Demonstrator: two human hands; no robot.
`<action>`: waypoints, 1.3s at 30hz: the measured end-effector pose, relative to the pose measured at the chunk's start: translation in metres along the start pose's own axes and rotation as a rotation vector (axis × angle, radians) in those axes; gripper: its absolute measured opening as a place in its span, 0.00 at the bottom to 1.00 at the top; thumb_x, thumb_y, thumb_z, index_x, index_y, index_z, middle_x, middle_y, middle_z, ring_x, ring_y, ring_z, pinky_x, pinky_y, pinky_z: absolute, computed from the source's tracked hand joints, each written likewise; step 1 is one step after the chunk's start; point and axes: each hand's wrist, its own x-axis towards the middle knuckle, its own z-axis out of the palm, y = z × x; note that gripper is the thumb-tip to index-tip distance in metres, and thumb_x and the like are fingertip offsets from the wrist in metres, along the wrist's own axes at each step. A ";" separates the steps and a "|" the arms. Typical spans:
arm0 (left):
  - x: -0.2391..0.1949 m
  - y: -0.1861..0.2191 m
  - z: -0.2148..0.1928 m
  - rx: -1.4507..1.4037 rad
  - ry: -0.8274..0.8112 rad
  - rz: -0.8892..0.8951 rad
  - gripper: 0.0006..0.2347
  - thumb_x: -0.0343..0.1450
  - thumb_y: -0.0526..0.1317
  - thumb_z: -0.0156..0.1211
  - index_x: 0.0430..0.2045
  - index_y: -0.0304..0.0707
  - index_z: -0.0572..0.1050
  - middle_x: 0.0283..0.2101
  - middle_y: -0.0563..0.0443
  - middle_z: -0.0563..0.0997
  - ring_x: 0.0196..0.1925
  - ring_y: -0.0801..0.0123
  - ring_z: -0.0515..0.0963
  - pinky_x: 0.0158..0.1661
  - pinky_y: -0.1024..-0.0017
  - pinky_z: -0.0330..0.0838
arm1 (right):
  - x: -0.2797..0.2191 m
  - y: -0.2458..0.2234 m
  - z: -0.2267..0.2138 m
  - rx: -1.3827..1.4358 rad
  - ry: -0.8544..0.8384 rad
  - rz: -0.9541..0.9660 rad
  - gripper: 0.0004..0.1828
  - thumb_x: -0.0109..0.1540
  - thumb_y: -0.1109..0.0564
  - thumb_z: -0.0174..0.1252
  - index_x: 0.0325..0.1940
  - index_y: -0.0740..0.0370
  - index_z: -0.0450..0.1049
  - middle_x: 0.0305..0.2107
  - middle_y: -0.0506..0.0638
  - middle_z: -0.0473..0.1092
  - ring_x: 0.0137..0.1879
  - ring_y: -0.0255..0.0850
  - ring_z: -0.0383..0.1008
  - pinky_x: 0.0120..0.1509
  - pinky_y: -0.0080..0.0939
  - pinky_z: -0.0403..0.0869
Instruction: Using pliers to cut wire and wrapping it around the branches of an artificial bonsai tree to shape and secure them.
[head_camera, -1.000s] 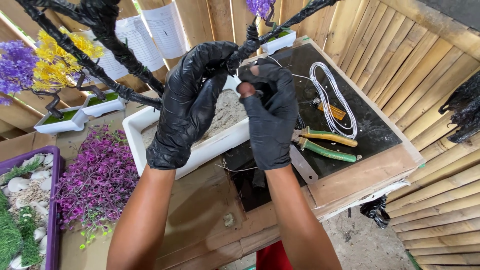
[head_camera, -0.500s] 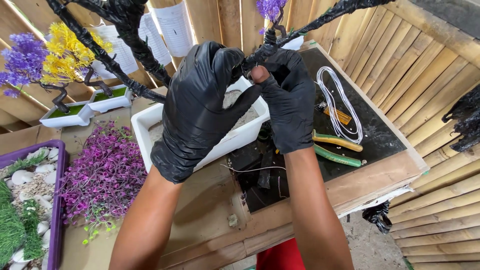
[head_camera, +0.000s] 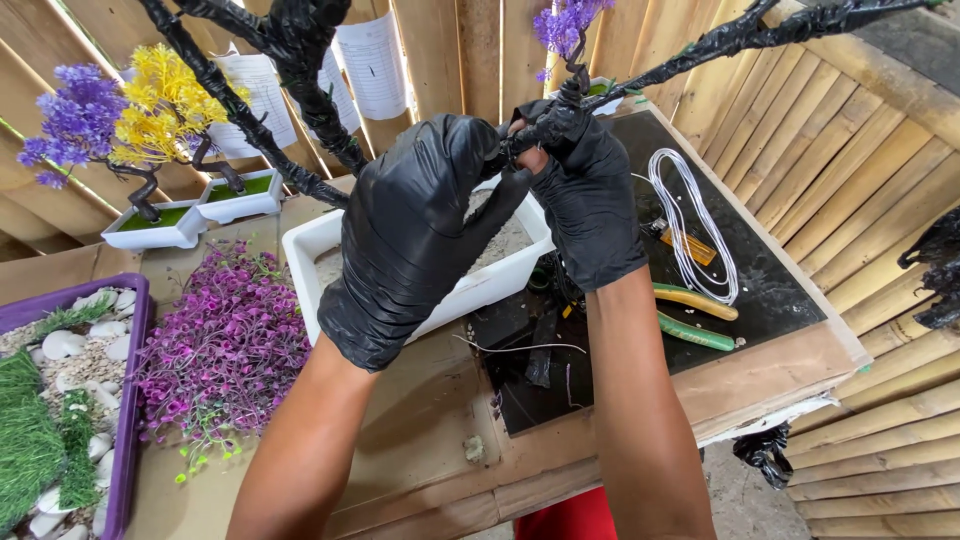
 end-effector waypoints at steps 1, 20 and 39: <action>0.000 0.000 0.000 0.021 0.001 -0.001 0.08 0.79 0.40 0.62 0.38 0.34 0.72 0.31 0.46 0.75 0.33 0.51 0.76 0.30 0.57 0.68 | 0.000 0.001 0.001 0.035 0.012 0.022 0.08 0.68 0.60 0.62 0.51 0.57 0.76 0.49 0.50 0.75 0.56 0.42 0.77 0.70 0.44 0.77; -0.008 -0.009 0.005 -0.033 -0.032 -0.022 0.08 0.79 0.32 0.56 0.51 0.33 0.76 0.36 0.40 0.80 0.36 0.44 0.80 0.34 0.54 0.71 | -0.005 0.026 0.011 0.113 0.121 -0.045 0.09 0.68 0.55 0.63 0.51 0.55 0.74 0.47 0.47 0.74 0.54 0.39 0.73 0.67 0.44 0.74; 0.008 -0.015 0.039 -0.312 0.134 -0.300 0.16 0.80 0.25 0.56 0.60 0.44 0.65 0.42 0.39 0.83 0.50 0.56 0.91 0.44 0.64 0.92 | -0.012 0.036 0.004 0.157 0.144 0.047 0.17 0.66 0.60 0.66 0.59 0.55 0.75 0.54 0.48 0.75 0.59 0.41 0.75 0.72 0.46 0.75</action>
